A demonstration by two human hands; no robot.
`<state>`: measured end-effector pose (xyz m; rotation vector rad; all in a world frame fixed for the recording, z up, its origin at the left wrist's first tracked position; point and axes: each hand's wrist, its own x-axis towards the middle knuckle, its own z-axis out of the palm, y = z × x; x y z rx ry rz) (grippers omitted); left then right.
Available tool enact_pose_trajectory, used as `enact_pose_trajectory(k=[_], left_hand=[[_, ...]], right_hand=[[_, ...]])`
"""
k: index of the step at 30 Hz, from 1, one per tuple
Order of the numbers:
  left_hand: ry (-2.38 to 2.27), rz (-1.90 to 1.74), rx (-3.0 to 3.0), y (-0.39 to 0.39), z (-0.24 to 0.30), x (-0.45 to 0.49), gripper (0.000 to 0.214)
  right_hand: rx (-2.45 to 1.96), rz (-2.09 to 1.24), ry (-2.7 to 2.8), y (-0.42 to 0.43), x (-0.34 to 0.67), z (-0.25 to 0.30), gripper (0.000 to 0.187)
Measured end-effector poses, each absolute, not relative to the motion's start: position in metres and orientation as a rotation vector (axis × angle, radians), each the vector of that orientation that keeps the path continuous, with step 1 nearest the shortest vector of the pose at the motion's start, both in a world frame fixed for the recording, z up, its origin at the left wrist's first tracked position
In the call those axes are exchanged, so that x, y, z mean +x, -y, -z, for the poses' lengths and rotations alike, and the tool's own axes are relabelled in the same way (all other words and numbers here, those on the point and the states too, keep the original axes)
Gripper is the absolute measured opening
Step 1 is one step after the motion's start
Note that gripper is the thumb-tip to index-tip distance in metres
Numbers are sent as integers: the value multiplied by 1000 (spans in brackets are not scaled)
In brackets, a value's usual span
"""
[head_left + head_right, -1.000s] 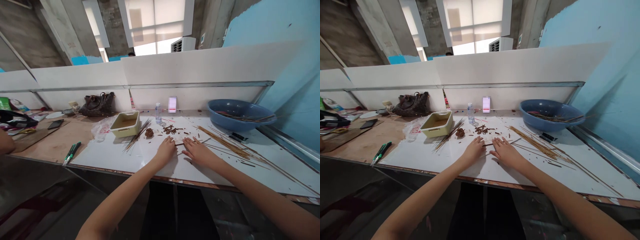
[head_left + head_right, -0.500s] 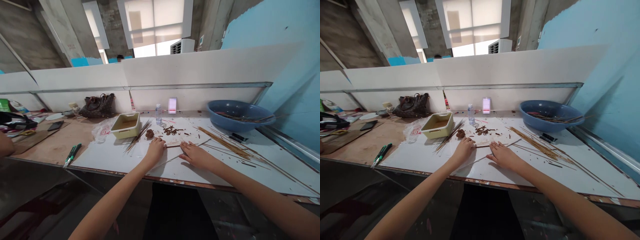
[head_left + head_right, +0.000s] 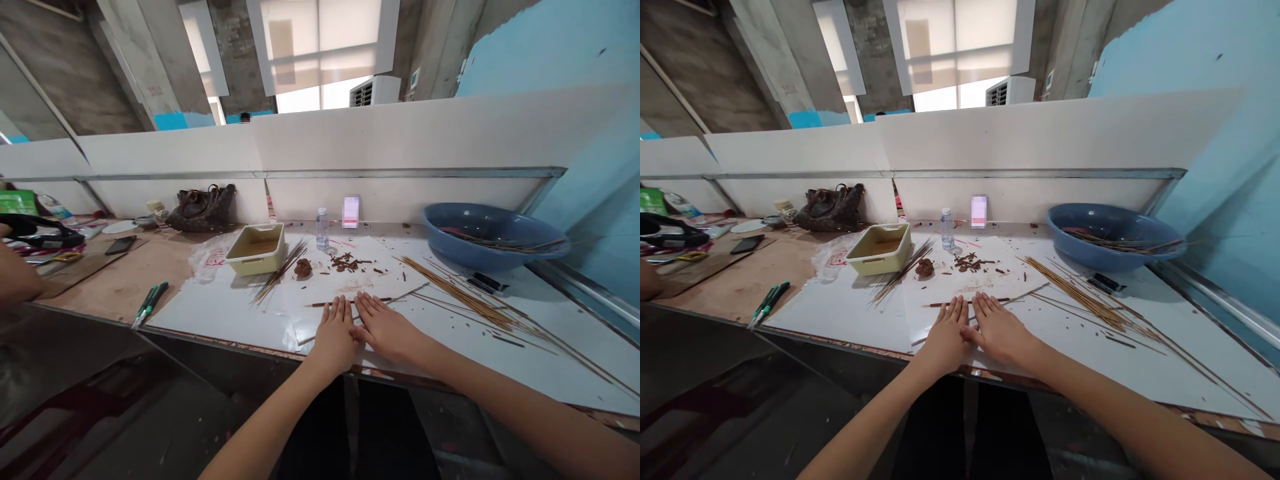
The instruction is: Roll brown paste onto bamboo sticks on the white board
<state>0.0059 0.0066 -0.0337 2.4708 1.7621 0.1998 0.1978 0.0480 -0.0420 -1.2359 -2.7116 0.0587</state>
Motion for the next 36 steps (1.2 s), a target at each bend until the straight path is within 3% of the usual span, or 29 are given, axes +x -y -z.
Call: enact_pose_trajectory(k=[7,28,36], left_hand=[[-1830,-188,2411,-44,10,6,69],[-1840,-109,2500,-15,22,-11,72],[-1882,-53,2405,-49,6,-11,68]], right_hand=[[-1263,-52,2719,-77,191,27,87],[-1228,-38,2698,-45,206,42,96],[-1330,-66,2741,-77,194,23,96]])
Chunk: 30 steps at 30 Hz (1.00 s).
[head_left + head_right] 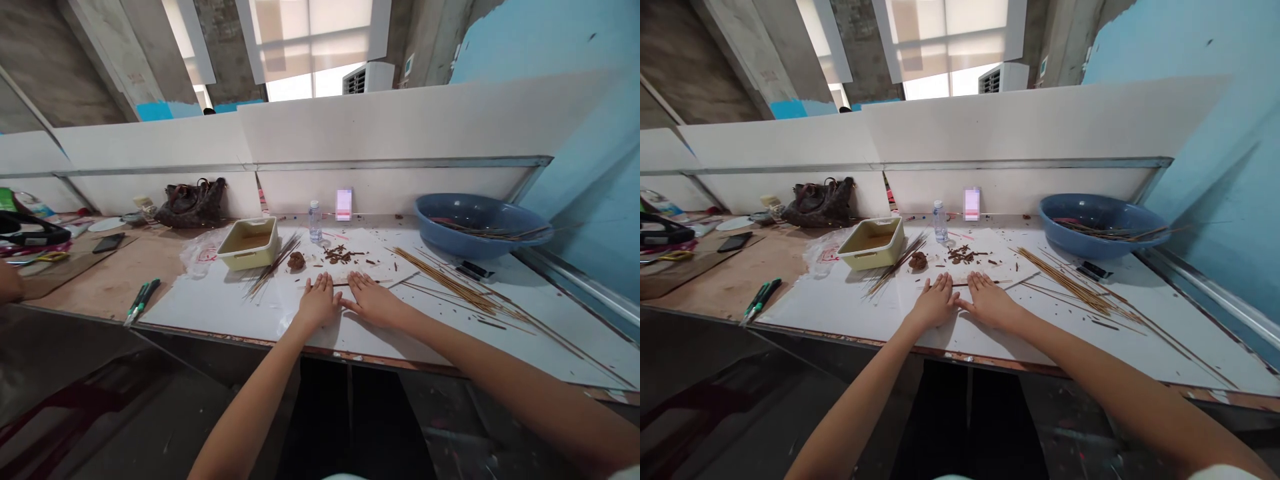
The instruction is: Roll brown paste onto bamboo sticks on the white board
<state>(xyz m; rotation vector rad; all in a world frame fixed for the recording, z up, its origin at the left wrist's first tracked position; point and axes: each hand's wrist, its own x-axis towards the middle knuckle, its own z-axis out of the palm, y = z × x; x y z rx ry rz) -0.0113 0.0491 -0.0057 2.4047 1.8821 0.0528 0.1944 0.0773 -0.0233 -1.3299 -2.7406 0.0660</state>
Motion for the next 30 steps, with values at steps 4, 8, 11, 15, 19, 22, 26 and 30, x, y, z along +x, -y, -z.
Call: enact_pose_trajectory(k=[4,8,11,15,19,22,26,30], left_hand=[[-1863,-99,2488,-25,20,-19,68],[-1839,-69,2458,-24,13,-21,69],[-1883,-49,2383,-40,-2,-17,68],[-1863,-69,2399,-36,0,-21,67],[-1807,-107,2488,-10,19,-32,69],[-1811,-96,2476,-14,18,-34,68],[-1837,-71,2421,-42,0,-28,66],[-1882,-74,2393,-36,-3,-24,66]], right_hand=[[-1260,-4,2731,-58,205,34,95],[-1285,-16,2757,-61,204,31,96],[-1342,-40,2756,-77,196,21,96],[-1292,-29,2749,-75,201,25,99],[-1237,-30,2757,-54,214,39,98],[-1279,-46,2763,-56,212,36,96],[-1363,-42,2772,-78,200,21,94],[-1320,-29,2778,-74,204,22,94]])
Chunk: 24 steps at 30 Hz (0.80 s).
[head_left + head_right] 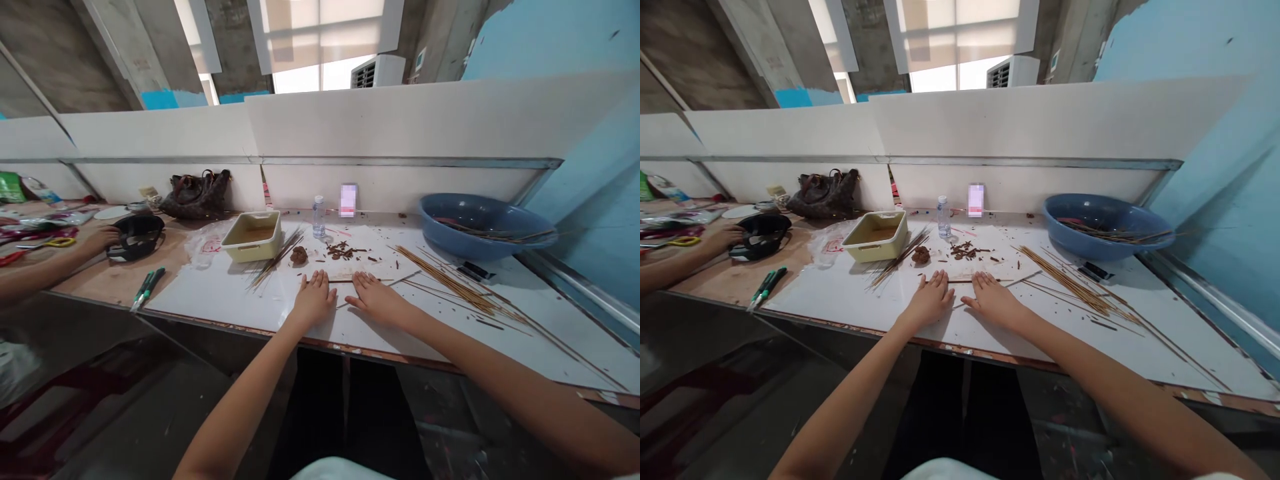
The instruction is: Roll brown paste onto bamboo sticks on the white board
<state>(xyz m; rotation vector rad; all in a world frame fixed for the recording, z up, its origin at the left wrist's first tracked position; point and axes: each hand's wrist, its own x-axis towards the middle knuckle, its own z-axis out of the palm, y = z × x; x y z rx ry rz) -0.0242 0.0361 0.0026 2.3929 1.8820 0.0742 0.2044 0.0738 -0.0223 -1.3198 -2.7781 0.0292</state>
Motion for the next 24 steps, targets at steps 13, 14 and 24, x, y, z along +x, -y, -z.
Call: enact_pose_trajectory(k=[13,14,24], left_hand=[[-2009,-129,2375,-35,1,-27,66],[-2023,-137,2378,-33,3,-26,68],[-1997,-143,2417,-20,9,-36,65]], right_hand=[[-1352,-73,2786,-82,201,18,88],[-1344,-63,2782,-81,202,19,88],[-1334,-12,2770,-75,201,25,86]])
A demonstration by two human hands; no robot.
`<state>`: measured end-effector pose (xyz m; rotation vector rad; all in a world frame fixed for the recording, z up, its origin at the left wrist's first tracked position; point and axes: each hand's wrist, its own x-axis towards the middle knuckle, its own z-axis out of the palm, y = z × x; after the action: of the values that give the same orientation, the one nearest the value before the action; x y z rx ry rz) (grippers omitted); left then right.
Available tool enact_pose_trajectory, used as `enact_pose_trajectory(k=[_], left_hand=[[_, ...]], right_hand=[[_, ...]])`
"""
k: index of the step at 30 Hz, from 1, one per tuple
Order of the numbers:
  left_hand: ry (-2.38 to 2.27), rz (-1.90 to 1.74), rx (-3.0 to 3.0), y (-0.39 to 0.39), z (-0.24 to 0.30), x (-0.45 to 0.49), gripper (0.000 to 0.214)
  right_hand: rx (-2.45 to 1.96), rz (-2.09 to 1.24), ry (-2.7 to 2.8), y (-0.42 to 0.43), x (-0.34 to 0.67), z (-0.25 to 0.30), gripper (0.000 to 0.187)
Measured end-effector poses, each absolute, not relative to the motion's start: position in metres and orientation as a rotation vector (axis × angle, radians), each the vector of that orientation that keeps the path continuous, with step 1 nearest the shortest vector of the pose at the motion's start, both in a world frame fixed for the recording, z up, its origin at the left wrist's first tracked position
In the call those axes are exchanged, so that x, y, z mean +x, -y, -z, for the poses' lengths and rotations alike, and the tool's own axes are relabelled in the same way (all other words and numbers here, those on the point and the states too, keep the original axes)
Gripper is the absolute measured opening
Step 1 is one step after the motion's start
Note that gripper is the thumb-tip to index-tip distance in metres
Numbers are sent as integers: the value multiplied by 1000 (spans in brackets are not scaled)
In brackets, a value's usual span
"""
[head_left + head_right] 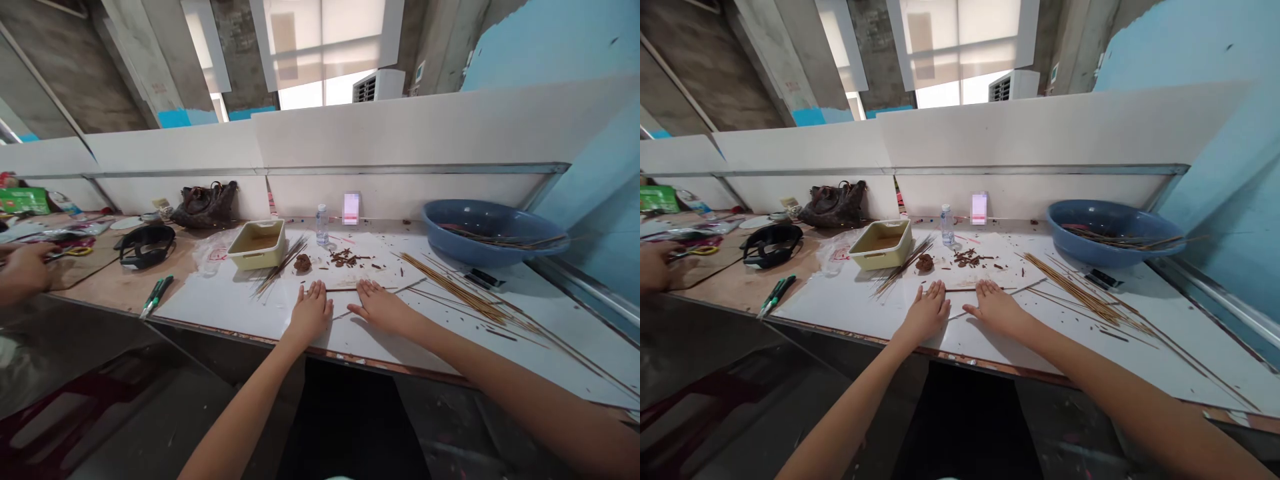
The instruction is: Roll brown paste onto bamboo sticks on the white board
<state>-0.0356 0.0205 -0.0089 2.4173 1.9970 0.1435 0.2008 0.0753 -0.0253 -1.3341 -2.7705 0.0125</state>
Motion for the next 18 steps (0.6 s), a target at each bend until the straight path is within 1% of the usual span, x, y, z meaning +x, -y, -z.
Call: enact_pose_trajectory(k=[4,10,13,16,18], left_hand=[[-2044,-109,2364,-28,2,-32,67],[-2054,-179,2424,0,17,-34,65],[-2057,-164,2376,-14,12,-34,65],[-2068,-164,2343,-29,3,-33,65],[-2070,-187,2366,-26,3,-33,65]], right_hand=[[-1374,-47,2771,-80,198,21,94],[-1288,35,2783,-55,213,38,91],[-1326,13,2764,-65,207,33,89],[-1363,-40,2747,-77,202,26,94],[-1350,-46,2741,-74,204,27,96]])
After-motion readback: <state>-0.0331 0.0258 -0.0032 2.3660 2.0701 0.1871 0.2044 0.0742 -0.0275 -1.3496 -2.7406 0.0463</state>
